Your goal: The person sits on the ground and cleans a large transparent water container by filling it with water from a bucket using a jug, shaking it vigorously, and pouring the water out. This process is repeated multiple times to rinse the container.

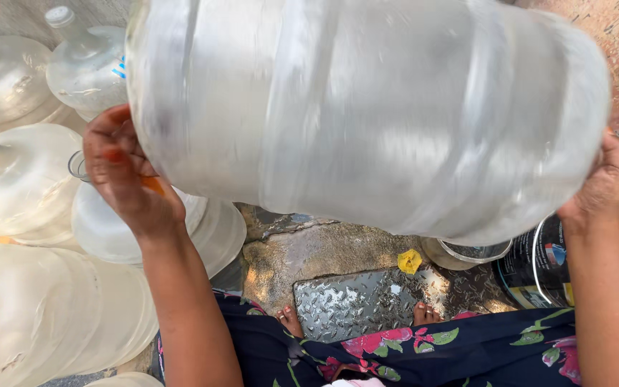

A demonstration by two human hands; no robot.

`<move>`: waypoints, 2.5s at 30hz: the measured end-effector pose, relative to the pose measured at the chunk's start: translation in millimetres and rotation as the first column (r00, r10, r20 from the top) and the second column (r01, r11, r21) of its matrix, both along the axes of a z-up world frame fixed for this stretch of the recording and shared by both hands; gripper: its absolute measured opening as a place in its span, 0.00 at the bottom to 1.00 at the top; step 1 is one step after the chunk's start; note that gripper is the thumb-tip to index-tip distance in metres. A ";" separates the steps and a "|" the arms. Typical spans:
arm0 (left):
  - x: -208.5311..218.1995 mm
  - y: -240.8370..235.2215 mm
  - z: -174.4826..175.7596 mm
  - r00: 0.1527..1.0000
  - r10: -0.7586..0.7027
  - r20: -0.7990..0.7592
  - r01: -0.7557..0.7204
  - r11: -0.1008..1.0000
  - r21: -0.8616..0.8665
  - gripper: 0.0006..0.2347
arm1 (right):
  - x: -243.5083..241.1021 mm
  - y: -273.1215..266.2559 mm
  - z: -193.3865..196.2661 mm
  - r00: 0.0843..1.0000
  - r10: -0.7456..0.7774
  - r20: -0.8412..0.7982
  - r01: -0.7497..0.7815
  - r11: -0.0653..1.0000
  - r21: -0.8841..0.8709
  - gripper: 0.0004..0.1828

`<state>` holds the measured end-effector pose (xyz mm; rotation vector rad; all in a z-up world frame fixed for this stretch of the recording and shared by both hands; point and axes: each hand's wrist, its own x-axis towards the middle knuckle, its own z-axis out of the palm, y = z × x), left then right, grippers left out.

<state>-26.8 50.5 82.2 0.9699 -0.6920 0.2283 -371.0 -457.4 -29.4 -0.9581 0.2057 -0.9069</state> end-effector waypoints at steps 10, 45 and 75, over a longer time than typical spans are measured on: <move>1.2 -39.1 -36.2 0.886 0.457 0.073 -0.404 0.686 0.605 0.36 | 20.6 -10.2 -60.3 0.583 -0.001 -0.813 -0.074 0.996 -0.054 0.33; 38.6 -69.9 -150.8 0.897 0.424 -0.124 0.114 0.050 0.992 0.54 | 3.0 -12.8 -173.6 0.427 0.087 -0.900 0.180 0.967 0.179 0.20; -95.6 -225.8 141.7 0.520 0.048 0.853 -0.545 0.787 0.288 0.36 | 127.3 194.8 -142.3 0.932 0.297 -0.205 -0.133 0.811 0.569 0.33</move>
